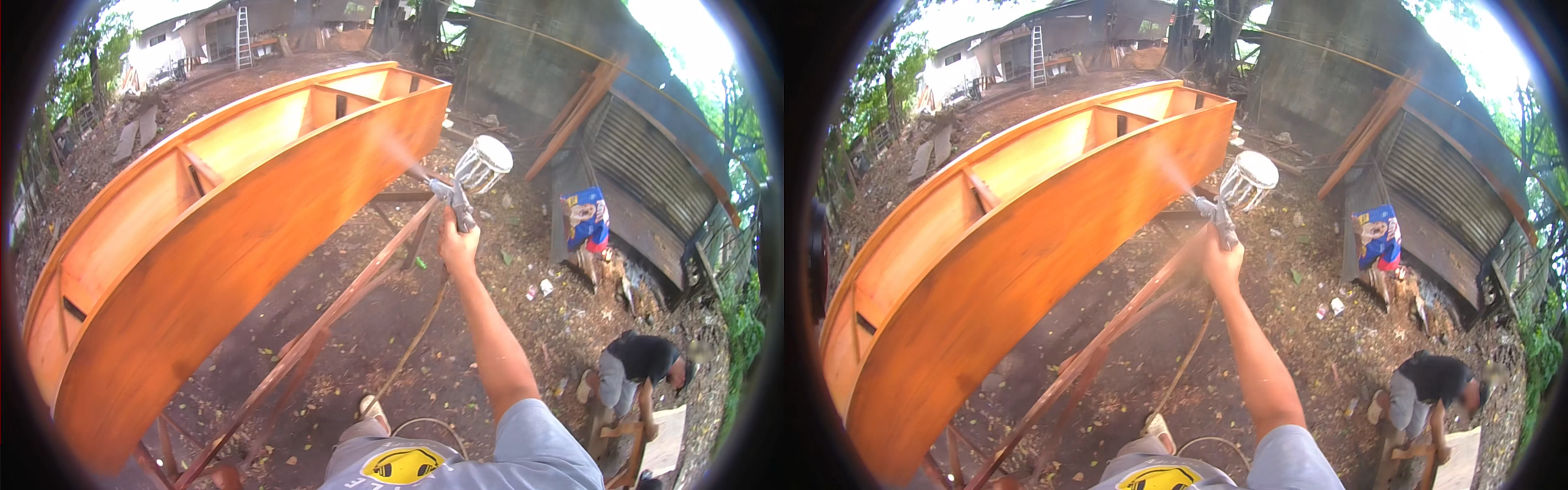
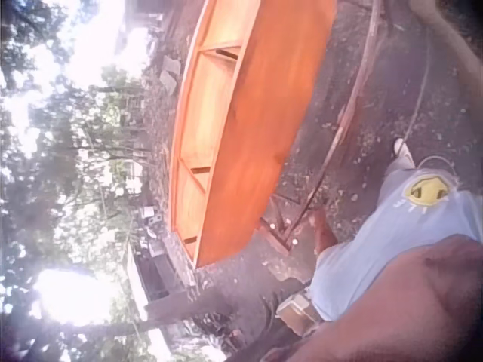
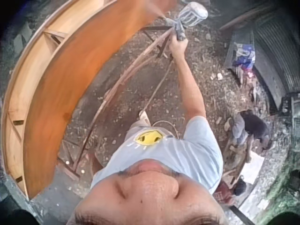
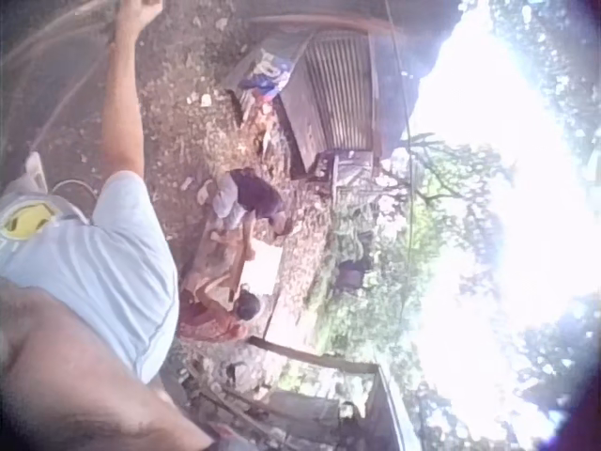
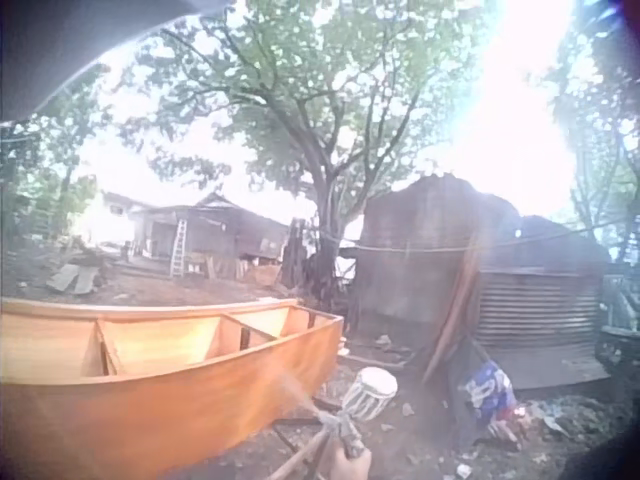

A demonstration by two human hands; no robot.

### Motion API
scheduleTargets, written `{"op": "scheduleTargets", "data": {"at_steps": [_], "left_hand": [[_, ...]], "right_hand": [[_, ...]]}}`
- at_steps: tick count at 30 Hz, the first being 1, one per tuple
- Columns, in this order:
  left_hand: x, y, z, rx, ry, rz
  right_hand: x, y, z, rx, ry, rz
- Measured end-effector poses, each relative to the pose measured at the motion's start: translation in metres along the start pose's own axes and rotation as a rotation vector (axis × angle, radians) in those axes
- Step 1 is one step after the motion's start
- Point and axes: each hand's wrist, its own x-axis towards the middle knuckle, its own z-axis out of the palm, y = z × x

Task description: The person pours reddish-brown finish from a can into a spray gun cup, then uses the spray gun to apply finish to a large wooden boat hull and smaller wooden furniture pieces. The person refills the spray gun mid-task and continues spraying different surfaces.

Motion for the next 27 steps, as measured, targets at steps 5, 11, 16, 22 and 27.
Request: {"op": "scheduleTargets", "data": {"at_steps": [5, 11, 16, 22, 27], "left_hand": [[0.038, 0.233, -0.106, -0.398, -0.212, 0.665], [0.018, 0.468, -0.206, -0.579, 0.201, 1.224], [0.022, 0.601, -0.216, -0.605, -0.508, 1.399], [0.048, 0.601, -0.160, -0.726, -0.241, 0.757], [-0.018, 0.571, -0.223, -1.074, -0.139, 0.348]], "right_hand": [[0.081, 0.028, -0.024, -0.024, 0.105, -0.001], [0.171, 0.058, -0.037, 0.042, 0.139, 0.099], [0.251, 0.083, -0.043, 0.140, 0.165, 0.098], [0.365, 0.128, -0.080, 0.136, 0.157, 0.087], [0.445, 0.190, -0.107, 0.015, 0.234, -0.008]]}}
